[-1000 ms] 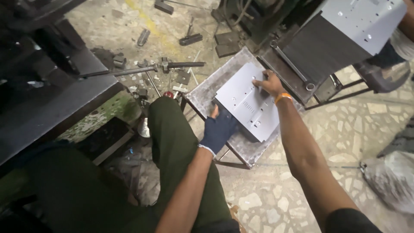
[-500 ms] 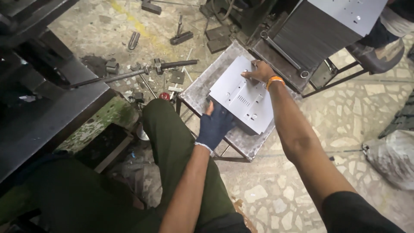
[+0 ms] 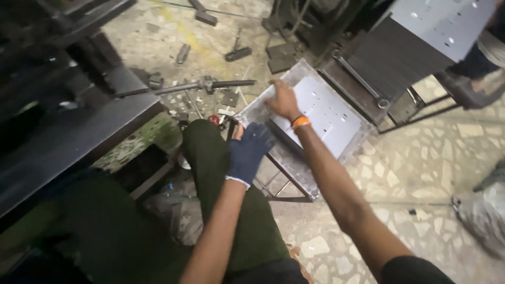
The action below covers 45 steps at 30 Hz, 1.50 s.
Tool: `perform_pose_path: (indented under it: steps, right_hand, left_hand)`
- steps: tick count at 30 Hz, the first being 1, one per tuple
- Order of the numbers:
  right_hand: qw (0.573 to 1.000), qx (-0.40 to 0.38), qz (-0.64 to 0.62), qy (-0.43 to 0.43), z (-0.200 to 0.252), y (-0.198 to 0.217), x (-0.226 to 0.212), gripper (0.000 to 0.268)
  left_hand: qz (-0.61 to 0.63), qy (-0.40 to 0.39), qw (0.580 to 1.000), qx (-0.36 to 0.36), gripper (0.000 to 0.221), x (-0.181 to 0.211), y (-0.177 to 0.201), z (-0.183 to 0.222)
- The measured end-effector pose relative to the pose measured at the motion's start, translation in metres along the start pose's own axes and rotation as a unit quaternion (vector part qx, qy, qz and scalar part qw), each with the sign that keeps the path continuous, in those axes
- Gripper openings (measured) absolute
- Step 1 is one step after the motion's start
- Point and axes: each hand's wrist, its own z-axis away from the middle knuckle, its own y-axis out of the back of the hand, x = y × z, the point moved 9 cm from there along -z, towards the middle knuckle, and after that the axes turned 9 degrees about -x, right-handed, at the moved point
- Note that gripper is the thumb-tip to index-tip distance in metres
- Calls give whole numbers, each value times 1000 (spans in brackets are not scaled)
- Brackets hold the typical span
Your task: The worker is picking up metal plates from a side stack and placing them into a central stack within a machine fixture.
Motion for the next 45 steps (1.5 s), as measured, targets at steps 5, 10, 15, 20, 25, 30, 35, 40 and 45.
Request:
perform_pose_path:
  steps: [5,10,15,20,25,30,35,40,45]
  right_hand:
    - [972,-37,-215,84,26,-14,-152,53]
    - [901,-87,-398,149,55,-8,-294,27]
    - [845,-179,-448,233,103,-51,-428,10]
    - [764,-313,-450,342,193,-100,-559,14]
    - [762,-402,-325,390,276,-113,-631,34]
    - [796,-388,-260,385,306,-141,-648,68]
    - [773,-447,-278,354,338,-140,-665,72]
    - [773,-433,-258,386,352,-139,-674,82]
    - [788,-396,-283,376,349,-65,-698,64]
  left_hand:
    - [4,-128,989,-78,55,125,-42,60]
    - [-97,-269,957,-48,54,239,-63,173]
    - [-203,-422,873,140,40,296,-84,333]
    - [-333,-502,689,402,30,304,-45,497]
    - [-408,-577,474,526,15,274,-98,635]
    - [-574,-339,3,745,38,225,-114,730]
    - [-427,-175,267,846,60,230,-25,784]
    - [-381,-119,331,855,69,232,-43,787]
    - [-351,-175,400,828,66,244,-61,768]
